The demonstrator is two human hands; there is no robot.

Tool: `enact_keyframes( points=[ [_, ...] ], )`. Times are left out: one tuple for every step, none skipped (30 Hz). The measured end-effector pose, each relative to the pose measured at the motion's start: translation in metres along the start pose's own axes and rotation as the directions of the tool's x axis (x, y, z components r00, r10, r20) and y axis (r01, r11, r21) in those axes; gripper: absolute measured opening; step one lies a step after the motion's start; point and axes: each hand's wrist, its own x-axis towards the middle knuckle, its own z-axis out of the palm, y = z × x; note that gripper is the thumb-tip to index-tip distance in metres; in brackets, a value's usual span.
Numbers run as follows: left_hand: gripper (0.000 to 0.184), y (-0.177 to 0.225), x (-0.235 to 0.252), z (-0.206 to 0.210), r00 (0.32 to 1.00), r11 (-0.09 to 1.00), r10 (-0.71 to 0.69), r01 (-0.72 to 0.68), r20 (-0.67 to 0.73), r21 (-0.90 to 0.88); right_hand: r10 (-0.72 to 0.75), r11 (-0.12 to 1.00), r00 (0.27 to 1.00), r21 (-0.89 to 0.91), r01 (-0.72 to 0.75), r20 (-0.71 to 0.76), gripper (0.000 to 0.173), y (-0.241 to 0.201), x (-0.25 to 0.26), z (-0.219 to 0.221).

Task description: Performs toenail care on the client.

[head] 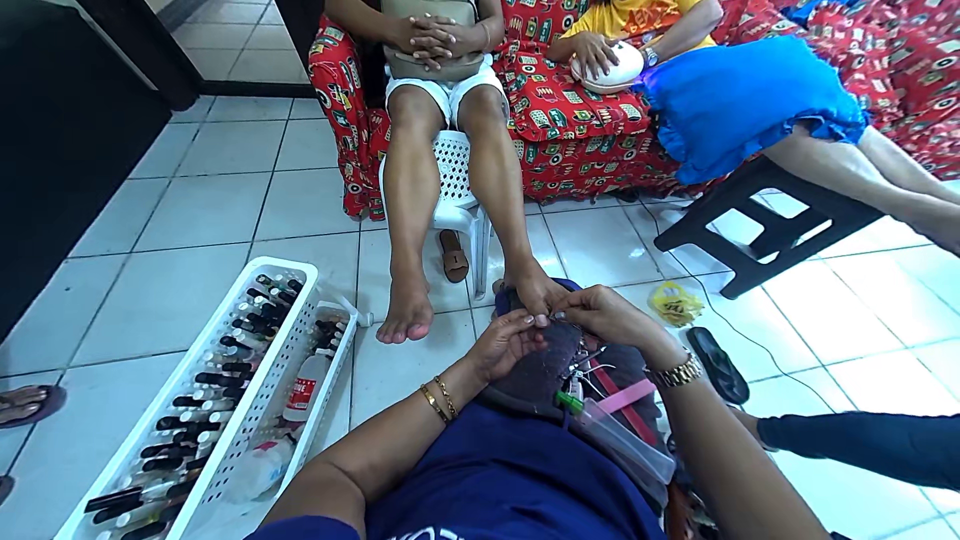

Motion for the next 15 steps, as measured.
enact_keyframes(
  points=[
    [0.024, 0.0, 0.0, 0.0, 1.0, 1.0, 0.001, -0.001, 0.002, 0.002, 0.016, 0.999, 1.0, -0.04, -0.016, -0.013, 0.021, -0.004, -0.001, 0.002],
    [0.024, 0.0, 0.0, -0.001, 1.0, 1.0, 0.003, -0.003, 0.001, 0.001, 0.031, 0.997, 0.999, -0.075, -0.033, -0.027, 0.022, -0.007, -0.002, 0.004],
    [0.024, 0.0, 0.0, -0.001, 1.0, 1.0, 0.004, -0.004, 0.004, -0.001, 0.041, 0.994, 0.998, -0.099, -0.045, -0.044, 0.022, -0.01, -0.002, 0.005],
    [0.025, 0.0, 0.0, -0.001, 1.0, 1.0, 0.006, -0.006, 0.006, -0.001, 0.047, 0.992, 0.997, -0.114, -0.053, -0.059, 0.023, -0.011, -0.002, 0.007],
    [0.024, 0.0, 0.0, -0.001, 1.0, 1.0, 0.007, -0.007, 0.01, -0.002, 0.057, 0.991, 0.996, -0.121, -0.064, -0.066, 0.023, -0.011, -0.002, 0.008],
    [0.024, 0.0, 0.0, -0.001, 1.0, 1.0, 0.006, -0.006, 0.01, -0.003, 0.061, 0.99, 0.996, -0.123, -0.07, -0.071, 0.023, -0.011, -0.001, 0.009],
    [0.024, 0.0, 0.0, -0.001, 1.0, 1.0, 0.005, -0.005, 0.007, -0.001, 0.062, 0.99, 0.995, -0.121, -0.07, -0.073, 0.023, -0.009, 0.0, 0.01],
    [0.024, 0.0, 0.0, -0.001, 1.0, 1.0, 0.006, -0.006, 0.002, 0.007, 0.06, 0.991, 0.996, -0.117, -0.068, -0.07, 0.024, -0.008, 0.001, 0.01],
    [0.024, 0.0, 0.0, -0.001, 1.0, 1.0, 0.006, -0.006, -0.004, 0.02, 0.053, 0.992, 0.997, -0.11, -0.059, -0.059, 0.024, -0.005, 0.002, 0.01],
    [0.024, 0.0, -0.001, 0.0, 1.0, 1.0, 0.005, -0.004, -0.013, 0.027, 0.036, 0.995, 0.998, -0.089, -0.039, -0.046, 0.024, -0.002, 0.003, 0.01],
    [0.024, 0.0, -0.001, 0.0, 1.0, 1.0, 0.004, -0.004, -0.017, 0.026, 0.013, 0.999, 1.0, -0.041, -0.015, -0.027, 0.024, 0.002, 0.004, 0.008],
    [0.024, -0.001, 0.0, -0.001, 1.0, 1.0, 0.003, -0.002, -0.013, 0.026, -0.014, 0.999, 1.0, 0.039, 0.014, -0.008, 0.022, 0.009, 0.005, 0.007],
    [0.025, -0.001, 0.0, -0.002, 1.0, 1.0, 0.002, -0.002, -0.008, 0.022, -0.039, 0.991, 0.999, 0.132, 0.037, 0.013, 0.02, 0.015, 0.006, 0.005],
    [0.024, -0.001, 0.001, -0.003, 1.0, 1.0, 0.0, 0.0, -0.004, 0.019, -0.051, 0.974, 0.998, 0.22, 0.042, 0.033, 0.019, 0.019, 0.006, 0.003],
    [0.023, -0.001, 0.001, -0.003, 1.0, 1.0, -0.001, 0.001, -0.004, 0.015, -0.051, 0.961, 0.997, 0.274, 0.036, 0.051, 0.018, 0.021, 0.006, 0.001]
  ],
)
